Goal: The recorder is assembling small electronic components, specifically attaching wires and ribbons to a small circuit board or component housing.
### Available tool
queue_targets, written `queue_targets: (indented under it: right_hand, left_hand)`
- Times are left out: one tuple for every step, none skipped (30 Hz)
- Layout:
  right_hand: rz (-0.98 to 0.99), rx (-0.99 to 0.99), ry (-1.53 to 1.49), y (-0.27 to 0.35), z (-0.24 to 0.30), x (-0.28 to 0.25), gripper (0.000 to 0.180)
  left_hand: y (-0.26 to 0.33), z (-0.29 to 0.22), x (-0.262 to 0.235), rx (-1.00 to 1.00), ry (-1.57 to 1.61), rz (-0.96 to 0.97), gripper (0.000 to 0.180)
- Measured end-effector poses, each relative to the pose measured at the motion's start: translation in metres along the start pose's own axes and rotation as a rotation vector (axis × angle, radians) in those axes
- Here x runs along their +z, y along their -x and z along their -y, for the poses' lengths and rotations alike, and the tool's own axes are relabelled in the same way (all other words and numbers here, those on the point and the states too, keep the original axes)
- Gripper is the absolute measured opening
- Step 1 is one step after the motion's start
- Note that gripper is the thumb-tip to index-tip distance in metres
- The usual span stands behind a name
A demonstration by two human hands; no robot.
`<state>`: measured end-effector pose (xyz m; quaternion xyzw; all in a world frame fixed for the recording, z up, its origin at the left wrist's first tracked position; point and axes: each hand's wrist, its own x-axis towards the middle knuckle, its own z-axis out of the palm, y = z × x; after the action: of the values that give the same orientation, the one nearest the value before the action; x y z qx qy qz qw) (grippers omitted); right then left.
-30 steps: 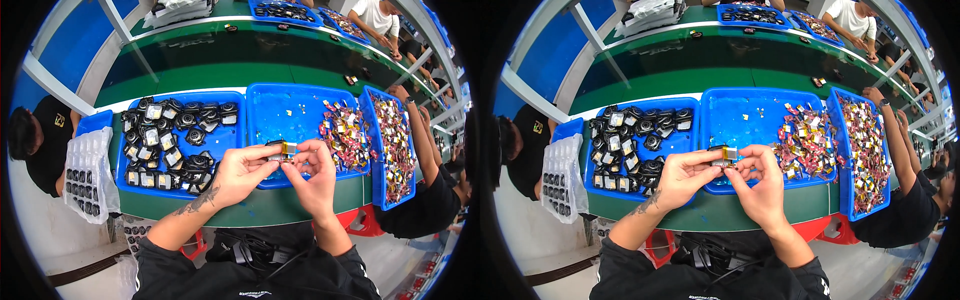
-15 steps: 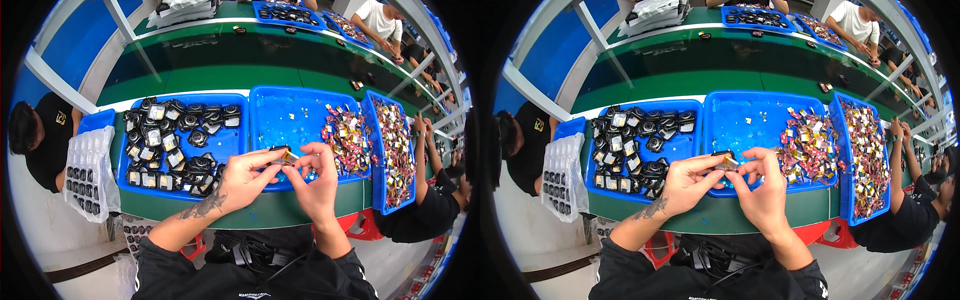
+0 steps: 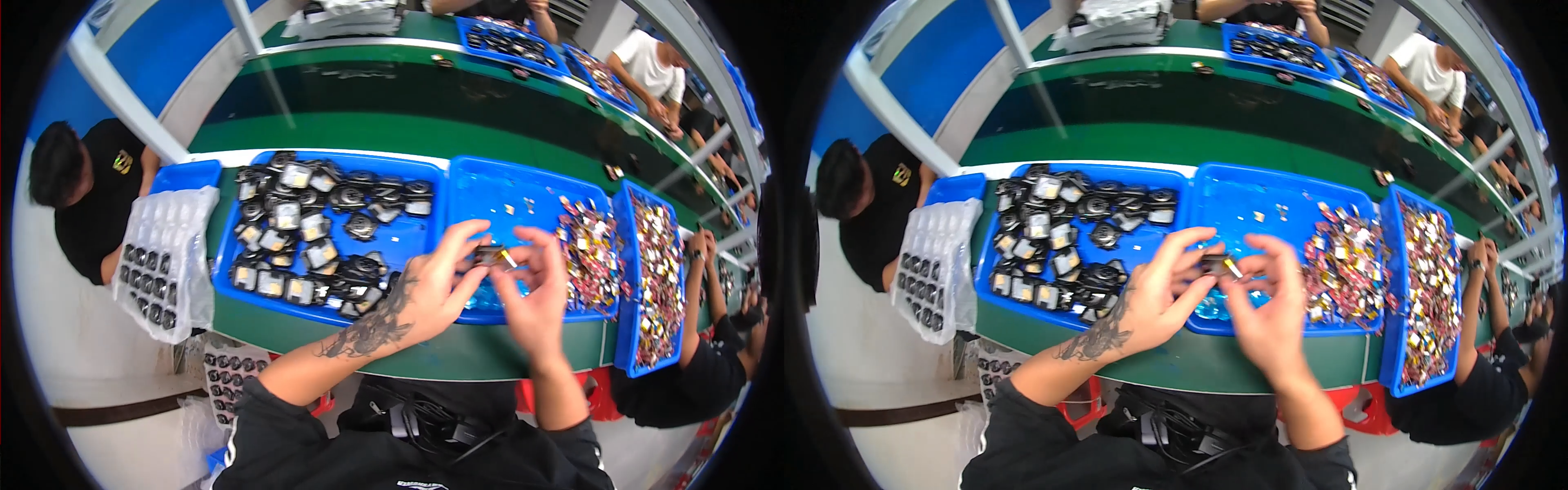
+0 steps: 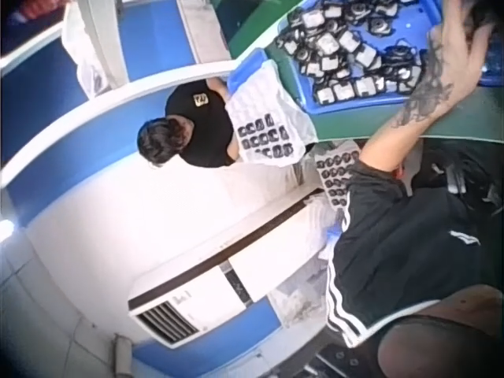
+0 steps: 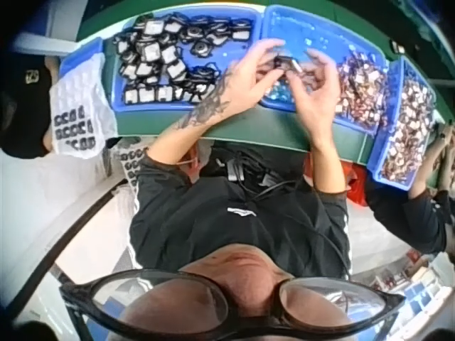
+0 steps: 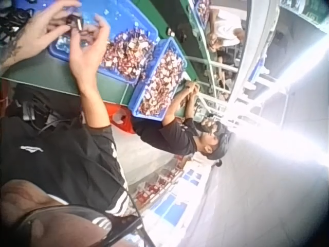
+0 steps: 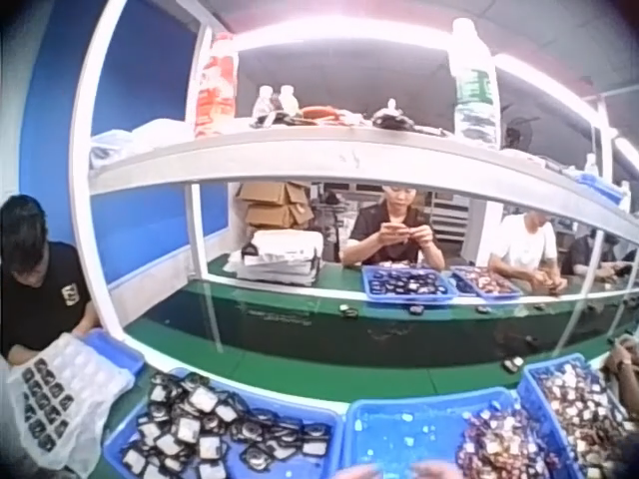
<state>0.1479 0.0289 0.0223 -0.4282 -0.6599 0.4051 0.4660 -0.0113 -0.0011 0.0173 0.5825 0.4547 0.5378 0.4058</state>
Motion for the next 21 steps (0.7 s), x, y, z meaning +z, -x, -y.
queue_targets:
  right_hand:
    - [0.028,0.026,0.004,-0.020,-0.007,-0.011,0.047]
    - [0.055,0.055,0.009,-0.046,-0.015,-0.019,0.047]
    - [0.082,0.080,0.021,-0.079,-0.022,-0.029,0.044]
    - [0.121,0.100,0.020,-0.115,-0.032,-0.030,0.041]
    - [0.087,0.174,0.125,-0.150,-0.038,-0.029,0.043]
    - [0.041,0.249,0.238,-0.181,-0.050,-0.033,0.044]
    - [0.009,0.257,0.329,-0.206,-0.067,-0.036,0.050]
    - [-0.004,0.259,0.407,-0.225,-0.082,-0.031,0.056]
    - [0.009,0.286,0.521,-0.235,-0.100,-0.032,0.063]
    - [0.019,0.314,0.631,-0.243,-0.112,-0.033,0.071]
    - [0.029,0.337,0.643,-0.248,-0.122,-0.033,0.069]
    - [0.046,0.364,0.658,-0.251,-0.129,-0.036,0.068]
    - [0.058,0.391,0.660,-0.249,-0.128,-0.036,0.067]
    - [0.055,0.392,0.664,-0.249,-0.127,-0.040,0.067]
    - [0.011,0.354,0.710,-0.248,-0.126,-0.046,0.066]
    - [-0.027,0.314,0.753,-0.245,-0.119,-0.047,0.064]
    - [-0.120,0.241,0.755,-0.237,-0.114,-0.047,0.053]
    - [-0.123,0.248,0.755,-0.230,-0.109,-0.049,0.053]
    - [-0.144,0.132,0.657,-0.221,-0.095,-0.049,0.048]
    - [-0.165,0.022,0.561,-0.209,-0.082,-0.048,0.043]
    - [-0.068,-0.007,0.460,-0.193,-0.074,-0.042,0.039]
  left_hand:
    - [-0.013,-0.008,-0.016,-0.002,-0.421,0.028,0.032]
    - [-0.022,-0.014,-0.036,-0.003,-0.840,0.054,0.027]
    - [-0.024,-0.012,-0.052,-0.054,-0.968,-0.060,0.023]
    - [-0.018,0.001,-0.075,-0.003,-1.148,-0.087,0.027]
    - [-0.015,-0.004,-0.091,-0.025,-1.288,-0.069,0.032]
    - [-0.015,-0.002,-0.095,-0.143,-1.400,-0.027,0.038]
    - [-0.015,0.009,-0.099,-0.114,-1.366,0.017,0.044]
    - [-0.003,0.030,-0.102,0.116,-1.443,-0.087,0.047]
    - [-0.001,0.032,-0.099,0.111,-1.398,-0.079,0.048]
    - [-0.005,0.031,-0.099,0.108,-1.356,-0.070,0.049]
    - [-0.010,0.027,-0.097,-0.018,-1.330,-0.051,0.050]
    - [-0.013,0.019,-0.094,-0.151,-1.297,-0.029,0.052]
    - [-0.014,0.009,-0.092,-0.318,-1.302,0.017,0.056]
    - [-0.014,0.005,-0.091,-0.331,-1.303,0.014,0.053]
    - [-0.015,0.007,-0.090,-0.264,-1.318,-0.010,0.051]
    - [-0.014,0.009,-0.092,-0.203,-1.335,-0.039,0.049]
    - [-0.009,0.016,-0.095,-0.043,-1.364,-0.099,0.043]
    - [-0.009,0.018,-0.096,-0.042,-1.363,-0.093,0.043]
    - [-0.011,0.018,-0.096,0.013,-1.327,-0.117,0.040]
    - [-0.014,0.018,-0.095,0.067,-1.288,-0.135,0.036]
    - [-0.025,0.002,-0.088,-0.002,-1.107,-0.050,0.026]
